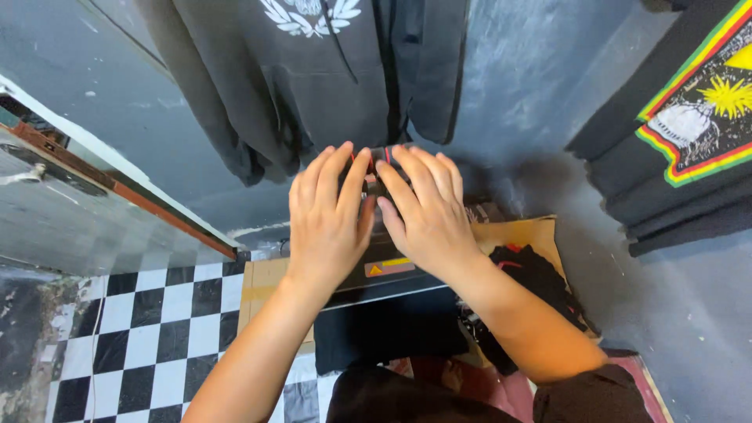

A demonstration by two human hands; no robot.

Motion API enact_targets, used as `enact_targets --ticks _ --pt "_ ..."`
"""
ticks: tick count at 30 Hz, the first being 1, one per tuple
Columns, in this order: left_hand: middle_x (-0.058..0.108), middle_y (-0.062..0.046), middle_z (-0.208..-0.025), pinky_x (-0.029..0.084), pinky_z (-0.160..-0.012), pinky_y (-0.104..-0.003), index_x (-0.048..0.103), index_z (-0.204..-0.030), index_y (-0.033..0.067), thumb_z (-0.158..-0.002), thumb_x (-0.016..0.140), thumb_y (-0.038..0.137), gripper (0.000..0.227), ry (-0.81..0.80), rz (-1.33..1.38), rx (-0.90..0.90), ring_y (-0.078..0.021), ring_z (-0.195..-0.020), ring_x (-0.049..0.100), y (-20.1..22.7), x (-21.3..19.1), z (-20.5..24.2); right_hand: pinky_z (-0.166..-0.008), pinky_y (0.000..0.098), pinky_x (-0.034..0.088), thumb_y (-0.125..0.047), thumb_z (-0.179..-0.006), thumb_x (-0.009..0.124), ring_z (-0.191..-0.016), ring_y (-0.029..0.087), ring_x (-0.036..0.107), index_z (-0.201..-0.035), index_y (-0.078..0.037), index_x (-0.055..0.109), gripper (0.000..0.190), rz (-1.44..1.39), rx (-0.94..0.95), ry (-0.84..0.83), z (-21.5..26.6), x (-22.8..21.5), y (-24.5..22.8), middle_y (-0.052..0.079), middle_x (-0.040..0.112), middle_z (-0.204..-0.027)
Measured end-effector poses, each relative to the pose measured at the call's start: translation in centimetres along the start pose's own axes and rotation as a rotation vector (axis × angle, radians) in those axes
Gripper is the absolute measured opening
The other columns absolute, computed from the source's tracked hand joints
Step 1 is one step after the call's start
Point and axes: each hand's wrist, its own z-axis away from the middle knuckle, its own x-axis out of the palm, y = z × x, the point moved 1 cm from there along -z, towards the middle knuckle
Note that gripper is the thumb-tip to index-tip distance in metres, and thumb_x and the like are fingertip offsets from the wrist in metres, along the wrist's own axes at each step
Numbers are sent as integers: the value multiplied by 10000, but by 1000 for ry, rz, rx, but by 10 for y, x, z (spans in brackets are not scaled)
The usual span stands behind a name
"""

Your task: The person uses a heat press machine to apply a design onto a black t-shirt. They place the shirt on the machine, lower the press, and then remove the shirt to check the result. The person repeats this process with another t-shirt.

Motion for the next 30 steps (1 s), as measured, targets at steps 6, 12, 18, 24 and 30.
enact_targets --ticks 6,12,18,24,30 --pt "555 -151 -1323 369 -1148 -526 553 -1395 33 -822 740 92 605 25 -29 -3 -343 -1330 525 -36 67 8 -1132 526 392 -135 -842 713 -1298 385 512 -1375 28 566 576 33 0 13 -10 46 20 208 562 -1338" --pt "533 -134 -1239 353 -1153 -575 548 -1316 59 -850 740 119 508 158 -74 -50 -336 -1270 526 -30 82 8 -1109 458 452 -45 -854 677 -1265 374 527 -1333 25 565 497 103 14 72 -7 64 26 185 561 -1273" --pt "529 -120 -1196 381 -1120 -554 559 -1311 66 -847 726 117 496 180 -87 -35 -314 -1150 531 -34 87 10 -1106 447 445 -39 -881 669 -1272 367 507 -1340 19 555 477 125 -2 110 -3 74 29 178 555 -1275" --pt "539 -106 -1219 368 -1121 -540 558 -1330 69 -850 704 95 503 125 -105 -63 -299 -1178 524 -29 79 13 -1097 464 430 -44 -813 680 -1275 371 504 -1349 6 546 555 55 40 44 -4 58 19 168 553 -1271" --pt "563 -123 -1270 367 -1118 -532 539 -1371 32 -854 696 92 543 -113 28 -69 -308 -1205 540 -1 26 41 -1113 466 444 -36 -803 670 -1282 377 533 -1368 26 563 578 -6 27 -104 24 14 -9 180 567 -1300"
